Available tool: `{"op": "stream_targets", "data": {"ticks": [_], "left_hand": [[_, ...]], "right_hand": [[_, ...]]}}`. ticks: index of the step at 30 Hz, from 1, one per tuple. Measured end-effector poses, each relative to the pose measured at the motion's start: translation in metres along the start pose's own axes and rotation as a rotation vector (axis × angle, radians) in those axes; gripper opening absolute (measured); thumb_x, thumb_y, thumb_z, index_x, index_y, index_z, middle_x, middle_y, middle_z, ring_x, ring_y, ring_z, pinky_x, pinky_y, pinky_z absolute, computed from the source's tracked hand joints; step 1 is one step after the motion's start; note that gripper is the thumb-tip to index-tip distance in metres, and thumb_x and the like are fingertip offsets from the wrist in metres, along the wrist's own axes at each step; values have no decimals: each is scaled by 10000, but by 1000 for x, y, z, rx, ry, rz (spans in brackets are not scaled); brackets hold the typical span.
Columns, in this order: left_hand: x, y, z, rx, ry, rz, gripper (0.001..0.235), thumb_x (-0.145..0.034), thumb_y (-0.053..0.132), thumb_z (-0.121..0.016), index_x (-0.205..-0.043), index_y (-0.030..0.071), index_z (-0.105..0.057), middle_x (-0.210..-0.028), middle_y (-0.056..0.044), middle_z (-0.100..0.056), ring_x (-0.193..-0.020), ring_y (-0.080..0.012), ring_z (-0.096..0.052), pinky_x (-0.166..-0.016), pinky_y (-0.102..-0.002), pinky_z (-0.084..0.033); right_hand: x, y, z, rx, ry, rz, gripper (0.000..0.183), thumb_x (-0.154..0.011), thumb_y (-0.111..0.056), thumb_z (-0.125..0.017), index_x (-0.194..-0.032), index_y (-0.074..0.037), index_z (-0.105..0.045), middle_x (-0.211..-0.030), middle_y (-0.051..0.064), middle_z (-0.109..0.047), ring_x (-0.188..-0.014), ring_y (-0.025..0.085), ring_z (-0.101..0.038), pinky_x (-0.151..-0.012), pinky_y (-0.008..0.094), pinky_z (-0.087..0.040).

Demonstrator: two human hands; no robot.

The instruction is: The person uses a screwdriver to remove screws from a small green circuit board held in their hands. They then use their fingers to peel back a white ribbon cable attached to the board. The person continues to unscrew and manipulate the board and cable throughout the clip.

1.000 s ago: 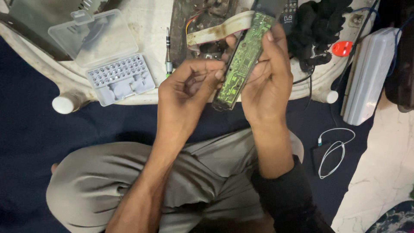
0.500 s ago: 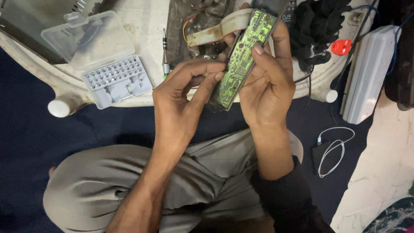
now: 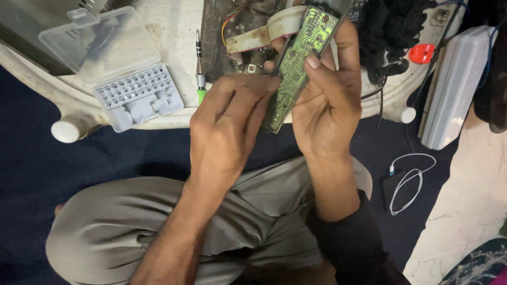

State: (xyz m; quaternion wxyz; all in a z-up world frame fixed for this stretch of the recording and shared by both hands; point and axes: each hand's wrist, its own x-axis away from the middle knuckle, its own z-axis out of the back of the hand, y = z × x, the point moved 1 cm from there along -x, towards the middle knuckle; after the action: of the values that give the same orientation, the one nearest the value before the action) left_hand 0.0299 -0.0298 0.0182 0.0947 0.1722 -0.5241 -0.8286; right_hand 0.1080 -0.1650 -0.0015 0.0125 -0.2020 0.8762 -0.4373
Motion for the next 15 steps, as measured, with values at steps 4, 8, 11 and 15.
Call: {"op": "stream_targets", "data": {"ticks": [4,8,11,15], "left_hand": [[0,0,0,14,2,1,230,-993,-26,-782,-1203,43,-719,-1085,-101,-695,-986,-243,-717,-872,-321,-578],[-2,-2,2,35,-3,-7,194,-1007,-15,-785,-1178,37,-708,-1103,-99,-700,-998,-237,-727,-863,-313,-586],[-1,-2,2,31,-10,-20,149,-1018,-12,-784,-1136,32,-706,-1097,-99,-695,-1010,-241,-727,-872,-314,-589],[-1,-2,1,40,-16,-32,204,-1007,-15,-777,-1196,34,-718,-1167,-114,-680,-1017,-253,-721,-871,-319,-587]], "right_hand": [[0,0,-3,20,67,-14,531,-1037,32,-484,-1548,12,-339,-1292,228,-583,-1182,279,-642,-996,442,-598],[-2,-2,-5,33,45,-6,487,-1031,19,-468,-1508,11,-373,-1265,213,-601,-1171,271,-656,-984,437,-609],[-3,-3,-4,26,40,-3,460,-1026,12,-462,-1483,14,-402,-1228,203,-618,-1148,262,-666,-972,432,-612],[-4,-2,0,33,40,7,396,-1037,6,-457,-1431,28,-421,-1180,208,-635,-1122,262,-675,-956,435,-612]]}}
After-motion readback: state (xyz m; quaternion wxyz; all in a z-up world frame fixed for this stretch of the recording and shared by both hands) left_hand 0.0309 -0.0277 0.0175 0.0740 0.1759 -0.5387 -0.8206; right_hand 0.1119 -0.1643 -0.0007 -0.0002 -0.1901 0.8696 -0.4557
